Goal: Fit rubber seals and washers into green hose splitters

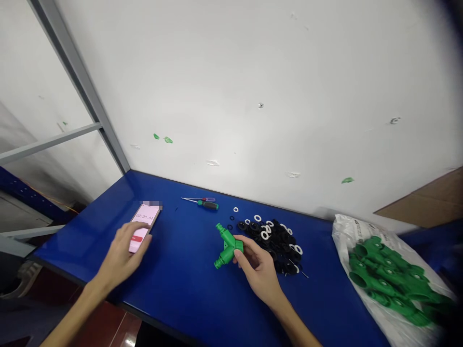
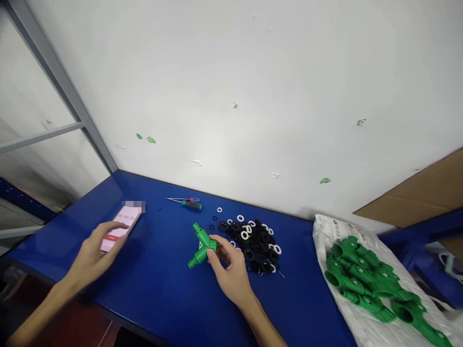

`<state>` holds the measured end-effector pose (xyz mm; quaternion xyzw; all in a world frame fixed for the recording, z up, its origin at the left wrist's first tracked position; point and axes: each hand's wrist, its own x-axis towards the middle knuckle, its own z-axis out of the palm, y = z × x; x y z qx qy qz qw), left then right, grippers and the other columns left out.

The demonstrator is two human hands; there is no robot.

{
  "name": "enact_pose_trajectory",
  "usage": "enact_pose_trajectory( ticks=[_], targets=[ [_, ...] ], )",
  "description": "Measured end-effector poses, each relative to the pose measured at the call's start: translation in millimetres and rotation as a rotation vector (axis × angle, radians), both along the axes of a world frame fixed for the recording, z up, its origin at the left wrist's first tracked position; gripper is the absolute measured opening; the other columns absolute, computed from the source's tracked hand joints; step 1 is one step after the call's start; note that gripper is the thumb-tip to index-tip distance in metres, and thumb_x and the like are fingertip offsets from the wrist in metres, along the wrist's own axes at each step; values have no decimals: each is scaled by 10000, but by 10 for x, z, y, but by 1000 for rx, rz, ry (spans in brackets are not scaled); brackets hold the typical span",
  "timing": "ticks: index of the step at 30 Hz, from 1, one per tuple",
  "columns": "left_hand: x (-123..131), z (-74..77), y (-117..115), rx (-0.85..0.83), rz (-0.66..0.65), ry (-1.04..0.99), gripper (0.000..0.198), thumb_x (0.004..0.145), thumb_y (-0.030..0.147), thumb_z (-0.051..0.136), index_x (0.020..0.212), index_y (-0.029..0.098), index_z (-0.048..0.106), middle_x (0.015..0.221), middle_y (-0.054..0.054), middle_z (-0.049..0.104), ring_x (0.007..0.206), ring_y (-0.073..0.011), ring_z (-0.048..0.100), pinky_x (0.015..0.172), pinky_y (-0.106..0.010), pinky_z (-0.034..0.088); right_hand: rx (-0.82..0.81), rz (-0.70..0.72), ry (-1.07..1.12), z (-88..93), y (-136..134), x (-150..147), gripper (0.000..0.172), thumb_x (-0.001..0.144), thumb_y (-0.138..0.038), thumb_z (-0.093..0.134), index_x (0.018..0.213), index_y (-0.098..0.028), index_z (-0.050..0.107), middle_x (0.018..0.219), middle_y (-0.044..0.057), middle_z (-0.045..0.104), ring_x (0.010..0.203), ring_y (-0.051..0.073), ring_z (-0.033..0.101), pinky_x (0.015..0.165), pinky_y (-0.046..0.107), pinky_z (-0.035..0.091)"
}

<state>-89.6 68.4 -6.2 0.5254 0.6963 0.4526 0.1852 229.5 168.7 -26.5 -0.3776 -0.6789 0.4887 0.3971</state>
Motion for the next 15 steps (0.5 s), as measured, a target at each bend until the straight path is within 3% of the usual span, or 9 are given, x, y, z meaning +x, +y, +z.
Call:
enact_pose_trajectory(
  ticks=[2, 4, 8, 12, 15],
  targets=[
    [259, -12, 36, -30, -122, -104, 283, 820, 375, 649, 1056, 225, 603, 1114, -102, 631, 1109, -303, 538, 1015, -544, 350, -3, 10, 4, 0, -5, -4, 307, 911, -398, 585, 1142, -197, 613, 769, 38, 667, 659, 175, 651, 618, 291, 563],
    [523, -30, 134, -73, -260, -243, 390, 823, 359, 663, 1177, 243, 547, 1153, -99, 629, 1047, -266, 590, 937, -488, 455, -3, 27, 10, 5, -18, -16, 309, 909, -402, 585, 1138, -197, 616, 786, 43, 672, 667, 179, 655, 616, 295, 566],
    [960, -69, 512, -188, -502, -565, 574, 825, 422, 657, 1320, 280, 402, 1238, -125, 591, 873, -217, 692, 721, -405, 586, 7, 55, -19, -10, -40, -43, 317, 914, -400, 578, 1156, -198, 614, 803, 48, 683, 671, 181, 659, 645, 312, 573],
    [1218, -131, 875, -301, -638, -772, 532, 801, 478, 670, 1227, 222, 482, 833, -32, 659, 667, -205, 705, 522, -314, 566, 18, 60, -55, -54, -51, -60, 337, 918, -386, 575, 1196, -197, 601, 881, 64, 712, 711, 188, 677, 683, 327, 578],
    [1298, -163, 977, -313, -657, -857, 445, 772, 453, 719, 1084, 203, 523, 752, 6, 643, 614, -178, 694, 504, -252, 530, 71, 32, -103, -30, -46, -51, 355, 913, -365, 580, 1222, -192, 599, 967, 79, 722, 741, 186, 688, 675, 313, 579]
  ],
)
